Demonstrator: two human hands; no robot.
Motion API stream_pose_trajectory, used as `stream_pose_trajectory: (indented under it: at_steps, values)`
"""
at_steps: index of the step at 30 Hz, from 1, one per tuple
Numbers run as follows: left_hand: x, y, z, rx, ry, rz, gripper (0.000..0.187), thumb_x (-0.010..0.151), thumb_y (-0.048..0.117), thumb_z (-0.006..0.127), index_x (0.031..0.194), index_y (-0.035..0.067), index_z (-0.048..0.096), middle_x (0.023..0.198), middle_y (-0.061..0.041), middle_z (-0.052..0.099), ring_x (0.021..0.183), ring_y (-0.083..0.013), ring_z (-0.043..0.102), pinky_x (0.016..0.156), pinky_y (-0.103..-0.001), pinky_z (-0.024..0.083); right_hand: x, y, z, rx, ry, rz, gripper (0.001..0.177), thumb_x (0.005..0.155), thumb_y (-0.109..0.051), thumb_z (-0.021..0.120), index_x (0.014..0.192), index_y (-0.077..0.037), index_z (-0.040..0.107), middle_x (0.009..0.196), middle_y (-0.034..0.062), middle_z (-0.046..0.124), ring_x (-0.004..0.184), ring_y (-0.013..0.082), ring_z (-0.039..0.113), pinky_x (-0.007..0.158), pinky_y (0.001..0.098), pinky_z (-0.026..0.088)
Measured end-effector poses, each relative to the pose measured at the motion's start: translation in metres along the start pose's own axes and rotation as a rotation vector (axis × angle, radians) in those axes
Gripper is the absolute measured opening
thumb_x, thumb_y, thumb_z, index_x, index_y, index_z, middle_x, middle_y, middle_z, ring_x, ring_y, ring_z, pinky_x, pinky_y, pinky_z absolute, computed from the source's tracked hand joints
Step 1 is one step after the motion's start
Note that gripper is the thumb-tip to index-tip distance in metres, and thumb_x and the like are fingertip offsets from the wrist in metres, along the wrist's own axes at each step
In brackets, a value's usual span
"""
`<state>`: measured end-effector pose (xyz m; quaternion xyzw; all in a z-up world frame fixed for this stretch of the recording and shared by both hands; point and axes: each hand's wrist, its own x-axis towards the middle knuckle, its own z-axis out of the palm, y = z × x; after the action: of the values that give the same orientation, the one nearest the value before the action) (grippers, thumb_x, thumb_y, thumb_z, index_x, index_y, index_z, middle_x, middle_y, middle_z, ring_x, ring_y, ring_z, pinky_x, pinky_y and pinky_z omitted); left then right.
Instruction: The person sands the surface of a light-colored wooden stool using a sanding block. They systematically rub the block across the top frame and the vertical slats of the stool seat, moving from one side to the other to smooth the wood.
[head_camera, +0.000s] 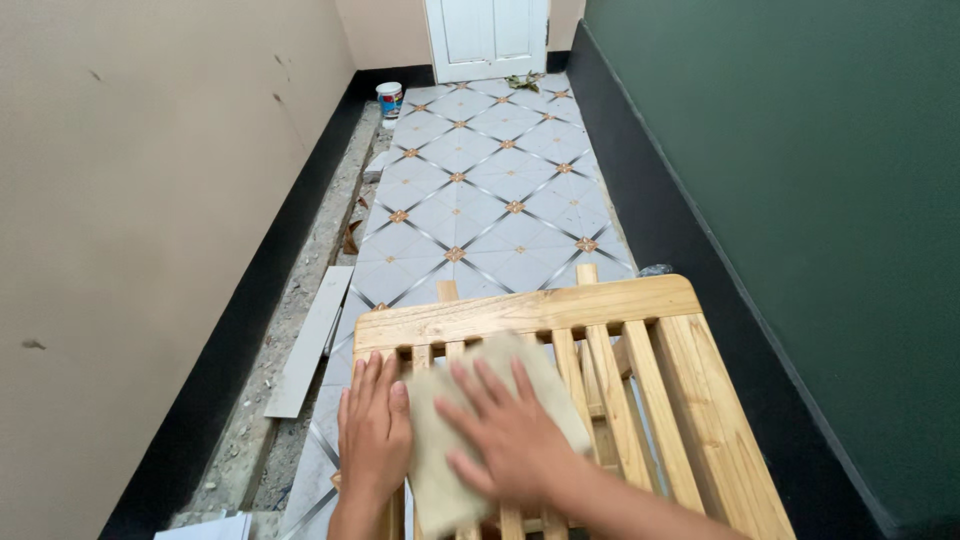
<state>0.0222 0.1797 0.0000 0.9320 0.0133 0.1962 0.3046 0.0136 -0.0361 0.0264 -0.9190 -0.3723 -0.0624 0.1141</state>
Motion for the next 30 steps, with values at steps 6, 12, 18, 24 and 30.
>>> stream_pose_trajectory:
  at_steps: [6,12,18,24,30]
  values:
    - [-0.002,0.001,0.002,0.08,-0.02,0.038,0.052,0.103,0.037,0.04,0.144,0.011,0.056,0.161,-0.015,0.038,0.154,-0.0322,0.023,0.121,-0.051,0.014,-0.144,0.039,0.015,-0.425,0.257,-0.15,0.052,0.104,-0.042,0.036,0.156,-0.03,0.036,0.164,0.0125,0.026,0.149,0.0338,0.022,0.118,0.0654,0.009]
    - [-0.003,0.005,0.003,0.128,-0.041,0.012,0.055,0.103,0.041,0.038,0.146,0.01,0.052,0.162,-0.016,0.036,0.154,-0.0319,0.02,0.121,-0.052,0.011,-0.133,0.139,-0.045,-0.231,0.004,0.506,0.067,0.094,-0.058,0.039,0.156,-0.032,0.033,0.171,0.0067,0.01,0.153,0.0269,0.006,0.119,0.0577,0.001]
    - [0.002,0.008,-0.002,0.049,-0.063,-0.064,0.061,0.104,0.043,0.031,0.151,0.008,0.043,0.162,-0.014,0.037,0.154,-0.0299,0.021,0.122,-0.049,0.011,-0.005,0.141,-0.066,-0.144,-0.074,0.705,0.066,0.098,-0.056,0.035,0.158,-0.032,0.029,0.171,0.0063,0.005,0.158,0.0258,0.001,0.123,0.055,-0.004]
    - [0.004,0.006,-0.009,-0.143,0.008,-0.13,0.062,0.106,0.043,0.029,0.151,0.005,0.043,0.156,-0.018,0.045,0.151,-0.0327,0.032,0.121,-0.046,0.021,0.067,0.063,-0.041,-0.084,-0.111,0.421,0.067,0.098,-0.054,0.035,0.158,-0.026,0.027,0.169,0.0105,0.005,0.156,0.0317,0.005,0.121,0.0607,-0.003]
    - [0.002,0.004,-0.013,-0.414,0.073,-0.207,0.057,0.104,0.039,0.035,0.147,0.004,0.05,0.148,-0.017,0.057,0.142,-0.0293,0.049,0.118,-0.041,0.035,0.018,-0.005,-0.004,0.004,0.111,-0.017,0.063,0.095,-0.048,0.051,0.15,-0.017,0.048,0.164,0.022,0.028,0.15,0.0435,0.025,0.116,0.0689,0.01]
